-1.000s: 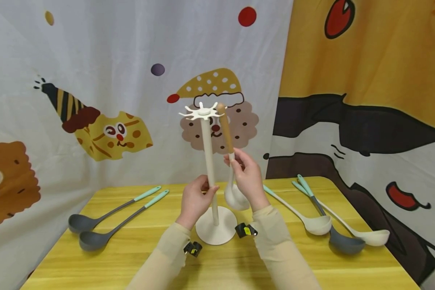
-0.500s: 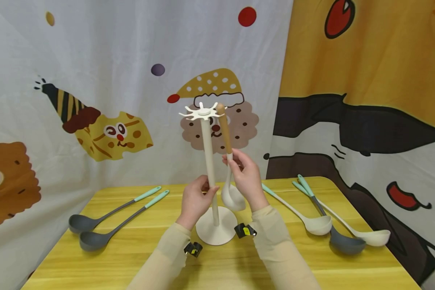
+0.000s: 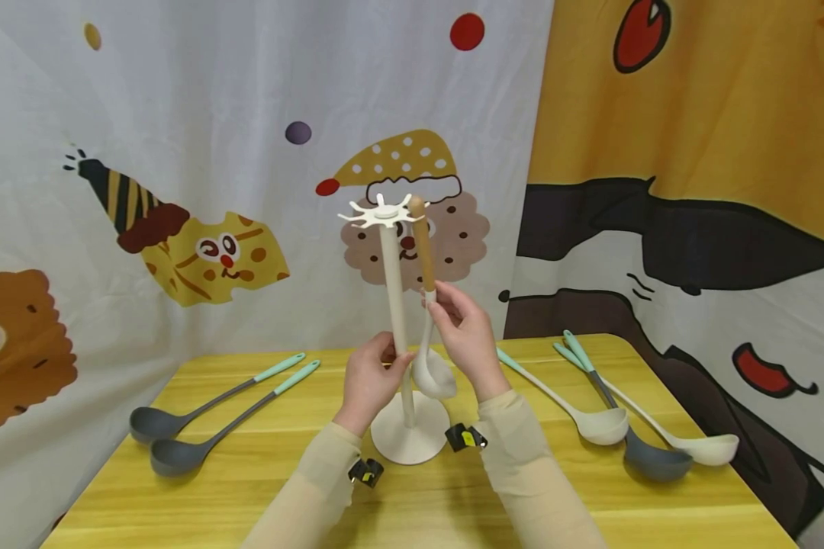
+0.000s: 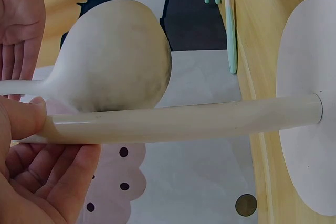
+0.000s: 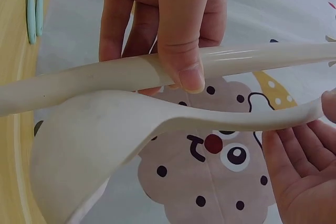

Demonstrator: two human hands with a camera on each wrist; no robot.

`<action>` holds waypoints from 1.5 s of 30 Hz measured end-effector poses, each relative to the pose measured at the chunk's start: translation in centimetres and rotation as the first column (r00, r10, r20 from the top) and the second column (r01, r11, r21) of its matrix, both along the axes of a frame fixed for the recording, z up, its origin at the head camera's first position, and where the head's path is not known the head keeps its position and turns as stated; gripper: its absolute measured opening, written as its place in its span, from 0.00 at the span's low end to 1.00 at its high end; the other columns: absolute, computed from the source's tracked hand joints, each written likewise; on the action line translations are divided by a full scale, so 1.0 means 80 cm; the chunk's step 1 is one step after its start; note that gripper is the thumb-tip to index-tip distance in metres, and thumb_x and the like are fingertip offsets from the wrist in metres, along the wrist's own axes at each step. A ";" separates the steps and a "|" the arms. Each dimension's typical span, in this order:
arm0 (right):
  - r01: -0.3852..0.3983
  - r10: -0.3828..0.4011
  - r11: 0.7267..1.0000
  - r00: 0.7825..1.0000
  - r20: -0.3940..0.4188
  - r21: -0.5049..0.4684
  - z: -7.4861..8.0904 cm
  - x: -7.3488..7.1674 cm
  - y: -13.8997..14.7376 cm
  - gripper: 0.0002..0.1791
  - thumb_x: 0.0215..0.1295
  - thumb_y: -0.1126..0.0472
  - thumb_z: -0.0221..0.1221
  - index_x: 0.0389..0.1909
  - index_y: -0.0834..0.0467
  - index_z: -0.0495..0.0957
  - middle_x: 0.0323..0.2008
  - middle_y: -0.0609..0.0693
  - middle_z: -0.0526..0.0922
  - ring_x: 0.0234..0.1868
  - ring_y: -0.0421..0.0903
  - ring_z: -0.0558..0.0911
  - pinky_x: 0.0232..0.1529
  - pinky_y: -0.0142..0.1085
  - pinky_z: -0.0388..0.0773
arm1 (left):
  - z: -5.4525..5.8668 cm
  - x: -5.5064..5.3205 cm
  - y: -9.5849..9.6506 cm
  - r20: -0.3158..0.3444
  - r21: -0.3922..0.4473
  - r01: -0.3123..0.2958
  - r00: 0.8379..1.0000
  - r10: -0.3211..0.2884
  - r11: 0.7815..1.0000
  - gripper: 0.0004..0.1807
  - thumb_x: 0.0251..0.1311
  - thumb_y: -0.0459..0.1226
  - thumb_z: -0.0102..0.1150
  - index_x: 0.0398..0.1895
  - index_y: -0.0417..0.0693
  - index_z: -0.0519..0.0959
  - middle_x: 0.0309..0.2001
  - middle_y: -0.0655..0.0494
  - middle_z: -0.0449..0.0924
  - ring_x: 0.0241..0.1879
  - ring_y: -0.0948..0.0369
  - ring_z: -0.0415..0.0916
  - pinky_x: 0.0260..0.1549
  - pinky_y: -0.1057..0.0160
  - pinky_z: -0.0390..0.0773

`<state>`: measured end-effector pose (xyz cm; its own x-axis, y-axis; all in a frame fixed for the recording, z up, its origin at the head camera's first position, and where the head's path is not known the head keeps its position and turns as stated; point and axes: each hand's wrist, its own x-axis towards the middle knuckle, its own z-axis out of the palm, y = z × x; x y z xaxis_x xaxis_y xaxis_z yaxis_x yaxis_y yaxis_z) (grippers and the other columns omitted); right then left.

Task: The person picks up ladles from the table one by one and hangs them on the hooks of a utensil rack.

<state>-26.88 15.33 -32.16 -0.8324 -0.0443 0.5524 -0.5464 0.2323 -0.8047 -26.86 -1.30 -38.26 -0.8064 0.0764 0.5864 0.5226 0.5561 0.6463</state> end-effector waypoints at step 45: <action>0.024 -0.022 0.899 1.000 -0.010 0.437 -0.042 0.006 0.060 0.36 0.71 0.49 0.58 0.75 0.56 0.61 0.72 0.58 0.62 0.72 0.62 0.58 0.65 0.66 0.55 | -0.002 0.000 0.000 -0.033 -0.002 0.005 0.999 -0.005 1.000 0.08 0.59 0.38 0.70 0.37 0.46 0.81 0.31 0.54 0.83 0.31 0.59 0.82 0.32 0.64 0.82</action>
